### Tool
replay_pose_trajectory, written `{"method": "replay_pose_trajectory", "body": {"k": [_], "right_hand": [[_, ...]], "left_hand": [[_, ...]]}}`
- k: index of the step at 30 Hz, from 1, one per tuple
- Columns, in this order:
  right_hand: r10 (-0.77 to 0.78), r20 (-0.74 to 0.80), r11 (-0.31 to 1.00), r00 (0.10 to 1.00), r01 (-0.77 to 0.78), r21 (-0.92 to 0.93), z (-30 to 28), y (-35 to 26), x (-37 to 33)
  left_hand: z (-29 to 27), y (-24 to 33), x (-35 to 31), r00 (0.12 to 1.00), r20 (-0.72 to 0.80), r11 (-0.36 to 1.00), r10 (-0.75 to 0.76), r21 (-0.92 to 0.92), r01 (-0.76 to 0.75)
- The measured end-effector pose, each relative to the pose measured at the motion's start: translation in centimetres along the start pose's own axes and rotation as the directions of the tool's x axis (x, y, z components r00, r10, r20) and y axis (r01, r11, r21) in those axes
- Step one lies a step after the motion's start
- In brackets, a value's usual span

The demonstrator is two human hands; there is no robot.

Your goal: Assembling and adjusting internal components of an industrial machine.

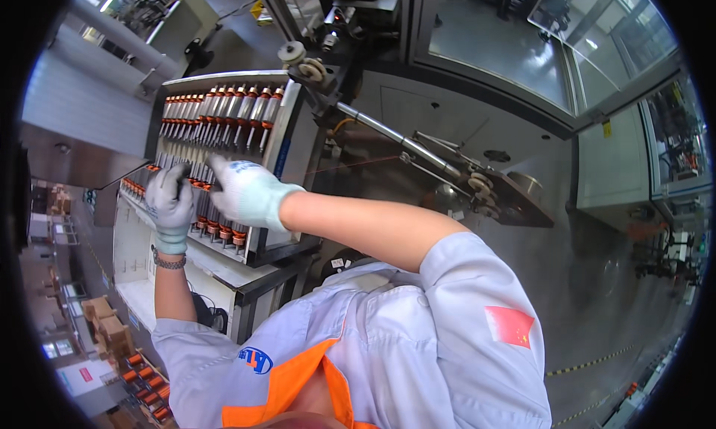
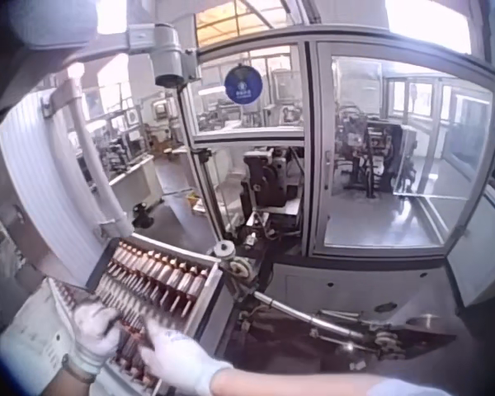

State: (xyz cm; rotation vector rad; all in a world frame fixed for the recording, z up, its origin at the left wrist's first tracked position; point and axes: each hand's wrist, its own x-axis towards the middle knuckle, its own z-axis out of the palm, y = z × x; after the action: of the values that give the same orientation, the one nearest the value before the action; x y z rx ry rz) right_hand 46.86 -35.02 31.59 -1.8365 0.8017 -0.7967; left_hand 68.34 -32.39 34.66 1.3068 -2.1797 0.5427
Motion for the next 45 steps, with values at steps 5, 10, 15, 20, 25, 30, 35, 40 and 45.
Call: {"method": "replay_pose_trajectory", "body": {"k": [5,10,15,20,25,30,35,40,45], "right_hand": [[-0.068,0.041,0.960,0.997,0.077,-0.270,-5.3,-3.0,-2.8],[-0.116,-0.256,0.950,0.960,0.032,-0.310,-10.3,-4.2,-6.2],[-0.049,-0.668,0.993,0.742,-0.035,-0.112,-15.7,-3.2,-9.5],[-0.099,-0.719,0.923,0.688,-0.206,-0.324,-16.9,-1.2,-10.2],[0.011,-0.711,0.906,0.703,-0.308,-0.291,-17.4,-2.1,-9.7],[-0.143,-0.647,0.792,0.749,-0.305,-0.528,-17.1,-1.7,-9.1],[-0.137,-0.638,0.752,0.758,-0.339,-0.565,-16.9,-1.4,-7.7],[-0.078,-0.691,0.747,0.719,-0.417,-0.518,-16.7,-1.5,-6.5],[-0.089,-0.668,0.679,0.739,-0.446,-0.584,-17.4,-0.6,-5.8]], "left_hand": [[-2.2,2.5,-0.8,0.987,0.125,0.992,0.102,0.067,-0.111],[-1.9,5.8,3.9,0.994,0.064,0.996,0.088,0.019,-0.089],[1.4,4.5,3.3,0.963,-0.004,0.957,-0.270,-0.109,0.268],[6.2,8.3,7.0,0.916,0.123,0.737,-0.381,-0.558,0.382],[8.1,7.2,11.3,0.977,0.030,0.852,-0.209,-0.485,0.197],[9.6,4.9,13.8,0.992,0.031,0.786,-0.121,-0.607,0.115],[10.6,1.7,15.5,0.997,0.082,0.707,-0.016,-0.704,0.069],[11.4,0.1,15.9,0.990,0.110,0.647,0.091,-0.762,0.026],[11.9,0.5,16.7,0.975,0.034,0.788,0.221,-0.596,-0.158]]}}
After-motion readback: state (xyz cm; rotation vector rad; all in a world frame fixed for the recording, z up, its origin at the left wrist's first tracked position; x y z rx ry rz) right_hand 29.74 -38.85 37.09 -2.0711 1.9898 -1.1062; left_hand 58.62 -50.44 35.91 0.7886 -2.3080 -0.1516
